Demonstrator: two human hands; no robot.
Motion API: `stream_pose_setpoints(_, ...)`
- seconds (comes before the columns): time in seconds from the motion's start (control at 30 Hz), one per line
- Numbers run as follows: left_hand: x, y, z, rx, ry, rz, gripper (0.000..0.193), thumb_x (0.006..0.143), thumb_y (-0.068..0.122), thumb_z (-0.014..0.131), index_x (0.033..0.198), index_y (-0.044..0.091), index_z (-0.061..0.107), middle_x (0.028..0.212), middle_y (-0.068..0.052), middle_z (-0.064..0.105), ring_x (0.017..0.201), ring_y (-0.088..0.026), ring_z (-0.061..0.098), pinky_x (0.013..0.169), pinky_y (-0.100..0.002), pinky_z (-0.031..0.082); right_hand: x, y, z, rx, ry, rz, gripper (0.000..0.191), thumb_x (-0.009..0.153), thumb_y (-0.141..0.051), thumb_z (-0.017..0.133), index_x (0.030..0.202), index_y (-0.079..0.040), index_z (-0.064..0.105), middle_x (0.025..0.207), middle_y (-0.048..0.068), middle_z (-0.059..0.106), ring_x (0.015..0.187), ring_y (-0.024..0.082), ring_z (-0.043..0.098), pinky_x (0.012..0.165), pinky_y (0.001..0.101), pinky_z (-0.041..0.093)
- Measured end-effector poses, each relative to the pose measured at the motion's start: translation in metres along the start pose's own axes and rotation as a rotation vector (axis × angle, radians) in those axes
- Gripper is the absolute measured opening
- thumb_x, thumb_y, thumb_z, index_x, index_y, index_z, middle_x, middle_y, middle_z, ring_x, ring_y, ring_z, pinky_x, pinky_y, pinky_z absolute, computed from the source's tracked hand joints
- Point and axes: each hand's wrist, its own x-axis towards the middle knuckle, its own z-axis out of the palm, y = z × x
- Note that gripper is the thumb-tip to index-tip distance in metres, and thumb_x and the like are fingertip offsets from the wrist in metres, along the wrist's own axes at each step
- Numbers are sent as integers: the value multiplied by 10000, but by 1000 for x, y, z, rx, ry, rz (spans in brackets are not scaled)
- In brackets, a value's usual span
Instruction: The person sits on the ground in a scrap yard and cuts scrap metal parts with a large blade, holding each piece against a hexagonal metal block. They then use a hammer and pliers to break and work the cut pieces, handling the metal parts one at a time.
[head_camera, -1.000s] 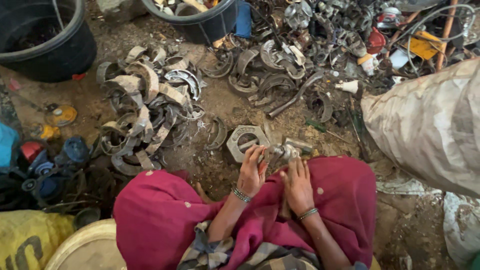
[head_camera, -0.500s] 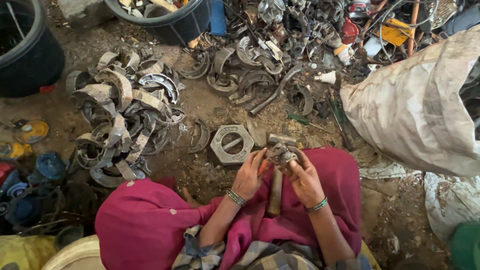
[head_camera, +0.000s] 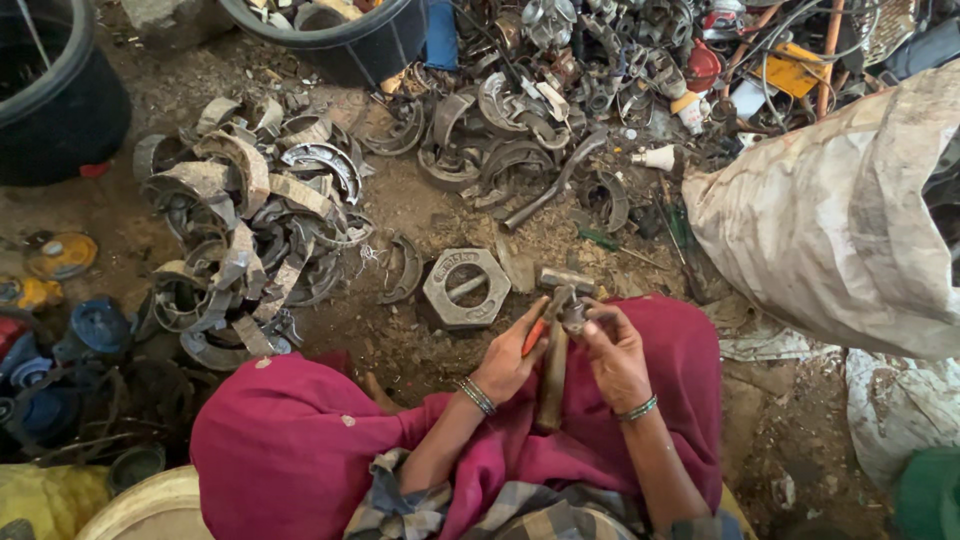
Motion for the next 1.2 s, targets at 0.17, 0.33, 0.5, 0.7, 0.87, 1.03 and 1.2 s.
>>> stream_pose_setpoints(0.17, 1, -5, -1, -4, 162, 17, 625, 1012, 188, 614, 1593, 178, 385, 1369, -214, 649, 1238, -361, 660, 1004, -395, 529, 1, 1, 2, -200, 40, -27, 553, 865, 72, 698, 1382, -74, 567, 1351, 44, 613, 1217, 165, 609, 1023, 325, 516)
stream_pose_setpoints(0.33, 3, -24, 3, -146, 154, 37, 604, 1030, 183, 600, 1588, 119, 379, 1389, -169, 642, 1273, -264, 630, 1065, -351, 472, 9, 7, -9, 44, 63, 25, 519, 876, 78, 683, 1376, -27, 592, 1316, 97, 658, 1203, 219, 635, 1044, 371, 541)
stream_pose_setpoints(0.5, 3, -52, 20, -561, 28, -26, 586, 1041, 178, 607, 1562, 4, 404, 1470, -46, 565, 1354, -130, 495, 1151, -278, 359, 15, 16, -34, 39, 149, -150, 508, 879, 131, 694, 1342, -51, 596, 1296, 68, 655, 1189, 186, 635, 1035, 342, 530)
stream_pose_setpoints(0.7, 1, -76, 28, -437, -115, -200, 555, 1024, 229, 639, 1502, -18, 502, 1234, -73, 660, 1101, -105, 569, 1021, -268, 466, 18, 20, -45, -136, 240, -257, 480, 870, 122, 738, 1302, -50, 620, 1235, 30, 653, 1136, 144, 625, 1004, 313, 534)
stream_pose_setpoints(0.87, 1, -77, 28, -436, -33, -187, 515, 952, 208, 722, 1400, -18, 603, 1194, -39, 722, 1051, -73, 617, 964, -247, 503, 21, 20, -40, -196, 274, -238, 461, 884, 77, 736, 1312, -47, 616, 1234, 24, 661, 1133, 130, 627, 1008, 281, 521)
stream_pose_setpoints(1.03, 1, -73, 23, -356, 2, -162, 438, 912, 149, 770, 1310, -21, 699, 1129, -39, 776, 999, -72, 669, 927, -251, 544, 21, 20, -46, -148, 227, -124, 338, 1015, -42, 643, 1347, 16, 608, 1228, 65, 692, 1104, 152, 659, 990, 302, 526)
stream_pose_setpoints(1.2, -1, -71, 28, -461, 60, -191, 394, 880, 108, 767, 1244, -4, 665, 1064, -36, 736, 959, -94, 673, 873, -262, 547, 24, 21, -51, -36, 295, -17, 316, 1064, -109, 590, 1365, -15, 616, 1190, 67, 692, 1033, 145, 647, 893, 298, 498)
